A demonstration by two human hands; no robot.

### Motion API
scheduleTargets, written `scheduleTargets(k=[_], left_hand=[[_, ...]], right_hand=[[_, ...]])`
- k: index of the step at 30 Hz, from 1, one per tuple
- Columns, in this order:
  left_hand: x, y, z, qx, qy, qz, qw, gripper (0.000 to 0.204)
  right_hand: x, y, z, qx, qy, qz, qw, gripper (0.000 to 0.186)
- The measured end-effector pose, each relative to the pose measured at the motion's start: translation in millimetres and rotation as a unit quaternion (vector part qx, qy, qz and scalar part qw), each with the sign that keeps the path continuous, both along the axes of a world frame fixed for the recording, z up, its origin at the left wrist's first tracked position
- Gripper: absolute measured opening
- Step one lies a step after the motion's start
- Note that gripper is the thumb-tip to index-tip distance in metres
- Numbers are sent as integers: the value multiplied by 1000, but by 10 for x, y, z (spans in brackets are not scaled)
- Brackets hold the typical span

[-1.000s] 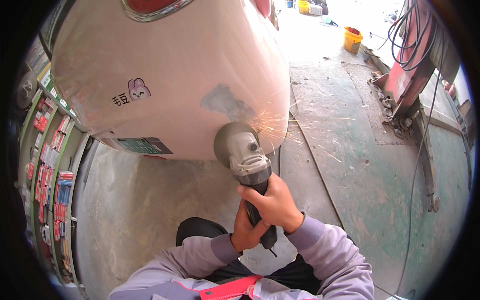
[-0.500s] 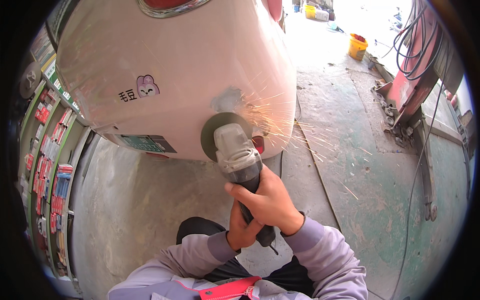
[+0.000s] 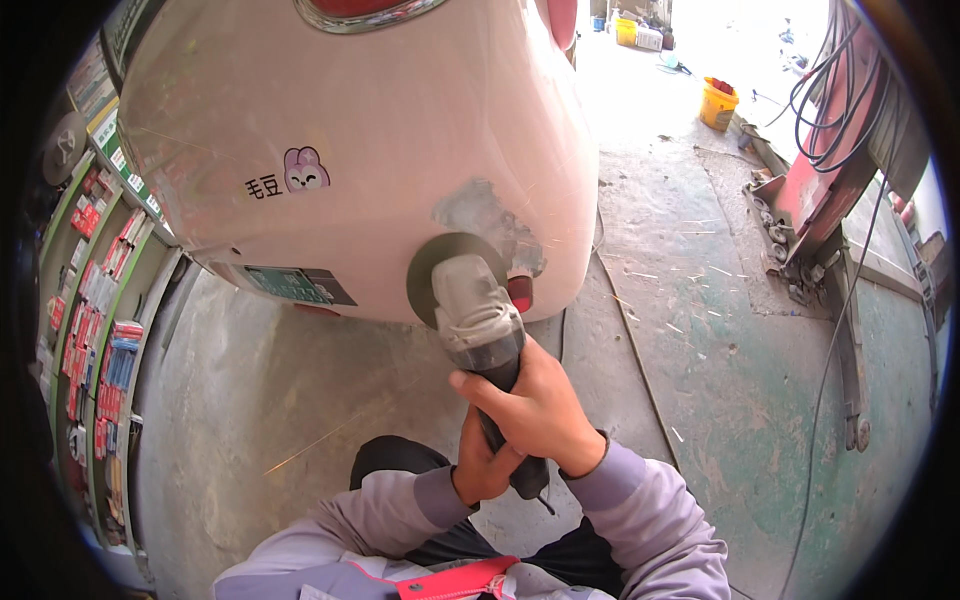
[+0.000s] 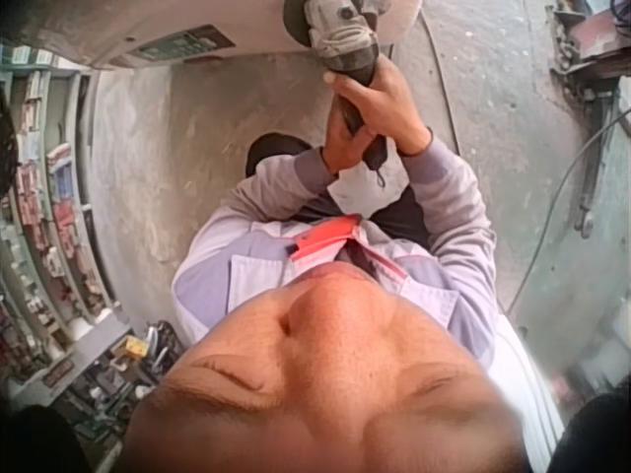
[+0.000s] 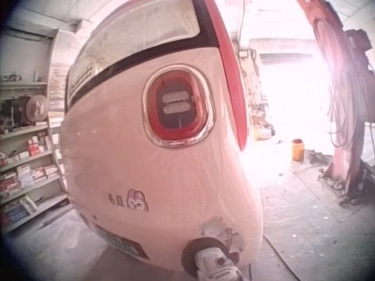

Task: The person uses an angle grinder to remove paint from the rear body panel of a pink scooter. They hold the tool with both hands and move it across the surface, creating sparks, then stop and inspect the area.

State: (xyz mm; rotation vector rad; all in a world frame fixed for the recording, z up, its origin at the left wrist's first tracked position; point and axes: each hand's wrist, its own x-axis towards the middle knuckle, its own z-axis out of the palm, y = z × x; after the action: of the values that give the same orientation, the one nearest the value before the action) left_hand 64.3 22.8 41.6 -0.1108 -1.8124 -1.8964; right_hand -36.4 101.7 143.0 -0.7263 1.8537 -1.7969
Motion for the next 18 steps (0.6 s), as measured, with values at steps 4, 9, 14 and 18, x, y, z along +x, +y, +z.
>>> scheduleTargets(k=[4,9,14,18], left_hand=[[-14,-14,-11,50,-16,-25,998,82],[-32,-15,-13,26,6,-16,1000,82],[-7,44,-62,73,-38,-61,995,79],[8,82,-162,8,-88,-100,991,79]], right_hand=[[-2,-11,63,13,5,0,1000,53],[12,12,74,13,14,-7,1000,53],[8,116,-143,-2,12,-40,999,45],[84,328,-438,-50,-56,-115,991,28]])
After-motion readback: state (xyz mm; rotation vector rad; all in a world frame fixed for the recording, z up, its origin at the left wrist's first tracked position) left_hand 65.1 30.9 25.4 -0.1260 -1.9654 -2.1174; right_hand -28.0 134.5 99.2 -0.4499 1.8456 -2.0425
